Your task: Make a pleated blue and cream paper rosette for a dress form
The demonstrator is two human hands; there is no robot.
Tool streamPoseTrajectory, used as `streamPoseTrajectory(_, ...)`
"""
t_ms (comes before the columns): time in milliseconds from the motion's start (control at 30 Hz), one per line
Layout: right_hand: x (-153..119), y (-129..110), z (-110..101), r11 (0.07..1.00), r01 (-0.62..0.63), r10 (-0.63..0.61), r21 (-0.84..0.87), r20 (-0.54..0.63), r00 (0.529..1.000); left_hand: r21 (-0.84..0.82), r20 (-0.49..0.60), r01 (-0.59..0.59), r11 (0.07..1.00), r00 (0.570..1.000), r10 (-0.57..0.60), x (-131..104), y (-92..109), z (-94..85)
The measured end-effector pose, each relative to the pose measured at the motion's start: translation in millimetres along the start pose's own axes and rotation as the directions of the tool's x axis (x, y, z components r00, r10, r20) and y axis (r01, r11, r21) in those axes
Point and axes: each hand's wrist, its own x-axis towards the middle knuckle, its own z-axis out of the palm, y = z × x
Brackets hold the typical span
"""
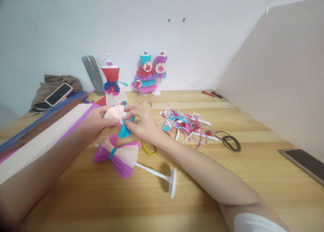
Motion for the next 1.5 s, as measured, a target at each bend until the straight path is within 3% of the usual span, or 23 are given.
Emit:
streamPoseTrajectory(233, 1.8, -0.9, -0.9, 0.983, -0.105, 0.106, 0.148, -0.001, 0.994, -0.074, 0.032, 0.059, 0.996, 0.998, -0.057, -1.8, 4.7, 0.3)
streamPoseTrajectory(333, 1.0, -3.4, -2.2, 0.975, -0.11, 0.108, 0.191, 0.02, 0.994, -0.066, 0.009, 0.02, 0.998, 1.0, -0.02, -1.1, 5.2, -0.9)
streamPoseTrajectory(500, -2.1, -10.3, -3.2, 0.998, -0.048, 0.049, 0.039, -0.041, 0.998, -0.026, -0.02, -0.03, 0.999, 0.999, 0.029, 0.2, 4.2, -3.7)
streamPoseTrajectory(667, -3.3, -12.5, -0.2, 0.986, 0.076, -0.073, -0.149, 0.021, 0.997, -0.011, -0.034, -0.025, 1.0, 0.999, 0.024, -1.0, 2.3, -2.1)
streamPoseTrajectory(800, -4.4, -10.1, 3.1, 0.958, 0.049, -0.049, -0.282, 0.006, 0.999, 0.002, -0.064, -0.055, 0.998, 0.996, 0.055, -1.7, 1.1, -0.2)
streamPoseTrajectory(1067, -5.2, -8.1, 4.0, 0.966, -0.019, 0.012, -0.259, -0.027, 1.0, 0.077, -0.117, -0.086, 0.993, 0.989, 0.094, -1.8, -3.3, 4.4)
streamPoseTrajectory(1133, -4.5, -7.9, 3.0, 0.964, -0.024, 0.014, -0.265, -0.039, 0.999, 0.131, -0.115, -0.148, 0.98, 0.98, 0.163, -1.1, -2.8, 2.6)
streamPoseTrajectory(1233, -3.4, -8.3, 1.1, 0.961, -0.045, 0.031, -0.271, -0.055, 0.998, 0.32, -0.032, -0.352, 0.88, 0.924, 0.381, -1.2, 2.1, -2.7)
streamPoseTrajectory(1333, -3.0, -9.9, -0.5, 0.964, -0.063, 0.05, -0.258, -0.056, 0.997, 0.593, 0.195, -0.537, 0.6, 0.819, 0.54, -2.4, 7.1, -8.4)
streamPoseTrajectory(1400, -3.0, -11.1, -0.9, 0.969, -0.067, 0.059, -0.24, -0.043, 0.997, 0.676, 0.298, -0.587, 0.446, 0.771, 0.562, -2.9, 7.2, -10.9)
streamPoseTrajectory(1500, -3.2, -12.8, -1.5, 0.974, -0.075, 0.071, -0.213, -0.028, 0.997, 0.741, 0.353, -0.581, 0.338, 0.764, 0.539, -2.2, 3.2, -12.4)
